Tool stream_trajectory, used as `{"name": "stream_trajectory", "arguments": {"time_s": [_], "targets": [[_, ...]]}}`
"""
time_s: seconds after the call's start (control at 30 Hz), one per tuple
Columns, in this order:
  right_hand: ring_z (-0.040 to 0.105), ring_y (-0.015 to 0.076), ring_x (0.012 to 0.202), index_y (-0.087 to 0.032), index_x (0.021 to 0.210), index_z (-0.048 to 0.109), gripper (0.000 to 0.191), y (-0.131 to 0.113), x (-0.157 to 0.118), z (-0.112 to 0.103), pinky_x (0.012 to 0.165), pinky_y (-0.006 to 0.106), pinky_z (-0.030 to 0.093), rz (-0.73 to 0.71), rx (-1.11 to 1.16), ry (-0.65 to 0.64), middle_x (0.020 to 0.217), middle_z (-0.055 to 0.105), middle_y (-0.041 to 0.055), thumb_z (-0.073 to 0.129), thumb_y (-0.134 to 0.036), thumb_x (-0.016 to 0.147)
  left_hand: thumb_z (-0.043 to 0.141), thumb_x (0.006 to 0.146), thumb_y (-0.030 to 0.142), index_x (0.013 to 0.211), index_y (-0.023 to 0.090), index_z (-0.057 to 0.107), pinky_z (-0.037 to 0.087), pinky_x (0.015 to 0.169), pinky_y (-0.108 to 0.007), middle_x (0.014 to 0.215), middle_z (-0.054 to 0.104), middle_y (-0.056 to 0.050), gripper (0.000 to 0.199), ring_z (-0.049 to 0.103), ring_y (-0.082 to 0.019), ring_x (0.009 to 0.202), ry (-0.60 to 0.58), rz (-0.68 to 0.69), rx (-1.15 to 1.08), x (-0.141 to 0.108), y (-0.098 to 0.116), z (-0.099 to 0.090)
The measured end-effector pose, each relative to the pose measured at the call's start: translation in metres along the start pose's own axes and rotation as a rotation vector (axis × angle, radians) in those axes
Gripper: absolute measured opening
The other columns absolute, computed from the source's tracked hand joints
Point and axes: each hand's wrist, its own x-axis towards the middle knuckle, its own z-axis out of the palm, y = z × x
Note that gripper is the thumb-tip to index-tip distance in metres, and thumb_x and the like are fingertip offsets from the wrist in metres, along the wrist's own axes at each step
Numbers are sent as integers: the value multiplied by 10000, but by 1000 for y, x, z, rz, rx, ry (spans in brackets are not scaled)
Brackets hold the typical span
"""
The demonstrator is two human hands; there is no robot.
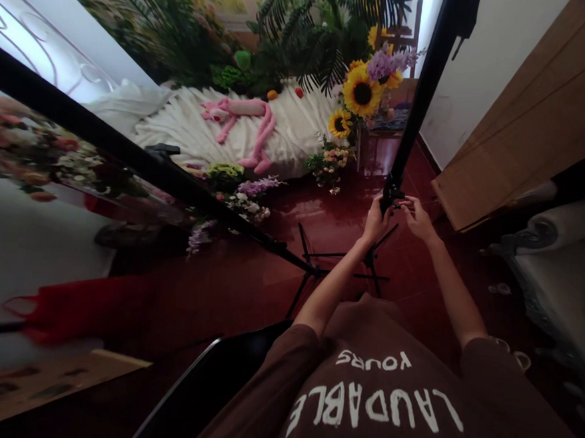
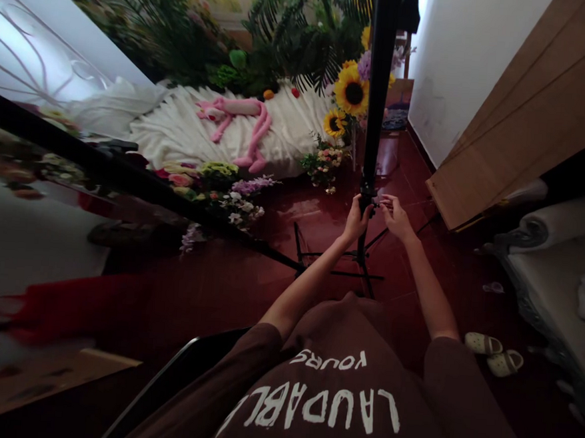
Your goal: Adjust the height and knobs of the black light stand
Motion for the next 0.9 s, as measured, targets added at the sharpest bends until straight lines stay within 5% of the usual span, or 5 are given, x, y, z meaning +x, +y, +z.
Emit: {"name": "stream_trajectory", "arguments": {"time_s": [0.33, 0.5, 0.67, 0.77, 0.9], "targets": [[627, 158, 631, -248, 1083, 534, 620, 10, 19, 17, 652, 284, 514, 225, 138, 100, 730, 652, -5, 574, -794, 792, 540, 947, 530, 1317, 209, 456, 495, 1000, -409, 1241, 632, -167, 498, 636, -240, 1145, -6, -2, 10, 1, -3, 0], [539, 120, 468, -217, 963, 555, 337, -2, 36, 21, 486, 230, 425, 420, 92, 183, 604, 583, -36, 661, -524, 873, 559, 943, 519, 1308, 198, 470, 502, 982, -386, 1232, 641, -166, 495, 650, -230, 1105, -7, -3, 4, 1, 2, -2], [396, 62, 337, -179, 691, 524, 246, -21, 53, 14, 370, 176, 229, 721, 109, -50, 429, 450, -63, 633, -198, 910, 554, 960, 472, 1332, 190, 478, 505, 961, -349, 1199, 663, -146, 473, 662, -209, 1059, -21, -65, 61, 0, 9, -3], [319, 41, 309, -173, 688, 516, 293, -25, 48, 13, 363, 172, 181, 746, 182, -71, 412, 439, -67, 532, -196, 980, 554, 961, 470, 1360, 211, 477, 499, 991, -365, 1246, 650, -144, 482, 647, -226, 1131, -25, -89, 77, -4, 6, -4], [303, 44, 305, -184, 782, 521, 302, -11, 23, 26, 366, 166, 206, 713, 370, 120, 437, 456, -83, 413, -289, 1044, 497, 970, 530, 1316, 184, 517, 475, 1059, -406, 1299, 614, -165, 490, 615, -237, 1200, -57, -174, 52, -33, -20, -17]]}}
